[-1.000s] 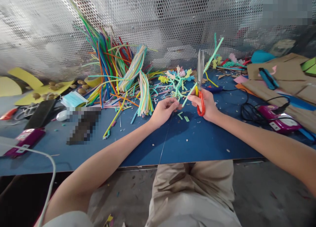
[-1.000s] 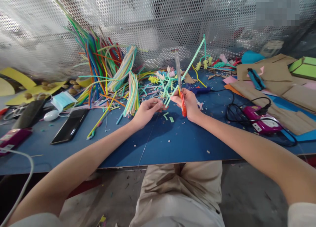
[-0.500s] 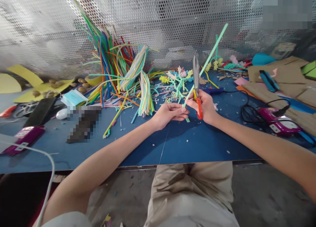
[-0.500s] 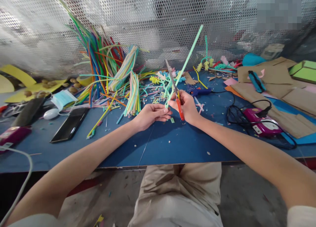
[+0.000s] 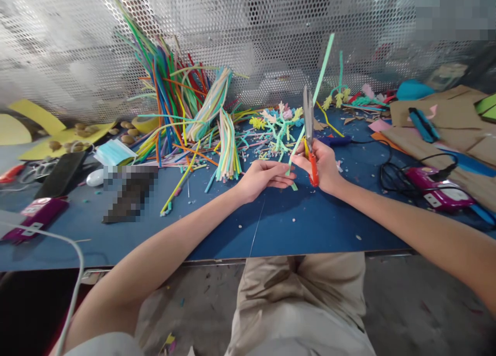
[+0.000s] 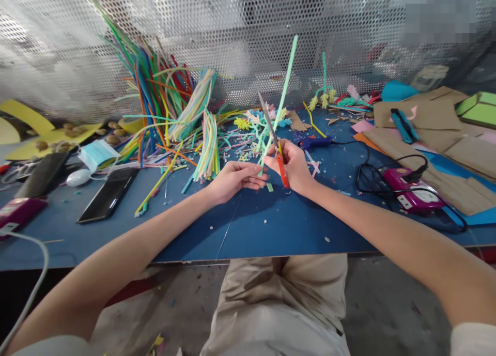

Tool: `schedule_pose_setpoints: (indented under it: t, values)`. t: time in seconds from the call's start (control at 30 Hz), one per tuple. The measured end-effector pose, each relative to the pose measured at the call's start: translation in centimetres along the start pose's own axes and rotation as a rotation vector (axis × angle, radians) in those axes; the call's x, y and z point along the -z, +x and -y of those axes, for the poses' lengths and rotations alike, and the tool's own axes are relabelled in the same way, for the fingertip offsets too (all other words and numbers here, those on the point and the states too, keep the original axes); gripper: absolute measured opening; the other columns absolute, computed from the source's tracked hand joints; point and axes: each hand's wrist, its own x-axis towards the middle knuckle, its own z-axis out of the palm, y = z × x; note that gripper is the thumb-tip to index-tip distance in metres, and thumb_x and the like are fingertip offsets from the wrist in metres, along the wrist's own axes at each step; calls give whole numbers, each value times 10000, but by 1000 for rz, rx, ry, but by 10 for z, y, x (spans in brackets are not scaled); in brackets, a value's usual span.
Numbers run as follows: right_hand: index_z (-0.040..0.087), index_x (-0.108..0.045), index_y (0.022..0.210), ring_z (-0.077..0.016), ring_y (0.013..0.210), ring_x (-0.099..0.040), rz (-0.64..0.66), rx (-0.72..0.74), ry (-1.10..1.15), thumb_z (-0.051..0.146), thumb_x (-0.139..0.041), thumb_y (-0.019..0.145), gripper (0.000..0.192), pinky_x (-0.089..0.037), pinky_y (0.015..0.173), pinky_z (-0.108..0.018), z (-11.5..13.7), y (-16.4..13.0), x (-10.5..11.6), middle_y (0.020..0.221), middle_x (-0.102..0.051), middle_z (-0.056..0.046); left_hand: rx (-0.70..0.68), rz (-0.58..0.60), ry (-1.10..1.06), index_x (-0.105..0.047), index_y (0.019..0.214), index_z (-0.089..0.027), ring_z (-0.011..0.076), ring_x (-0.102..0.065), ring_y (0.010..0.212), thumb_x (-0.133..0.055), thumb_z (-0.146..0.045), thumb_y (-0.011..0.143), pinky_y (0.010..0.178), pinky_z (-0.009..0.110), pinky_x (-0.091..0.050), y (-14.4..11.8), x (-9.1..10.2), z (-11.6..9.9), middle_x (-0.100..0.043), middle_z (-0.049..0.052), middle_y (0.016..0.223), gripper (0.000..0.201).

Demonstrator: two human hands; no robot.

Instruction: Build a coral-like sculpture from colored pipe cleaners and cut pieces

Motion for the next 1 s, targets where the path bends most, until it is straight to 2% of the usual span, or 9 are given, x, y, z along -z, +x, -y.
schedule_pose_setpoints:
  t: [0.3, 0.5, 0.7, 1.0]
  values:
    - [257, -598, 904, -153, 654, -546, -9, 14, -60, 420, -828, 764, 314, -480, 638, -343, 1, -1, 2, 784, -613, 21, -15, 18, -7, -775, 1011, -119, 133, -774, 779, -872, -307, 856, 789, 253, -636, 0, -1, 3, -814, 113, 1008, 263]
    - [254, -596, 896, -150, 653, -544, -15, 14, -48, 409, -842, 751, 326, -475, 646, -342, 2, -1, 2, 778, -610, 26, 8, 28, -83, -763, 1010, -105, 154, -791, 869, -927, -231, 785, 899, 284, -634, -1, -3, 4, -813, 114, 1034, 306]
    - [243, -601, 872, -138, 647, -511, 3, 2, -22, 408, -857, 729, 337, -445, 621, -324, 4, 1, 1, 777, -617, 24, -17, -10, -68, -782, 989, -90, 164, -793, 846, -946, -287, 762, 889, 292, -645, 0, -1, 7, -816, 133, 1024, 343]
    - [241, -594, 826, -129, 615, -480, 24, -39, -13, 408, -866, 701, 342, -425, 587, -318, 4, 0, 0, 718, -575, 33, -20, 3, -26, -794, 993, -110, 148, -788, 852, -912, -299, 804, 895, 277, -646, 2, 3, 8, -815, 104, 1014, 292]
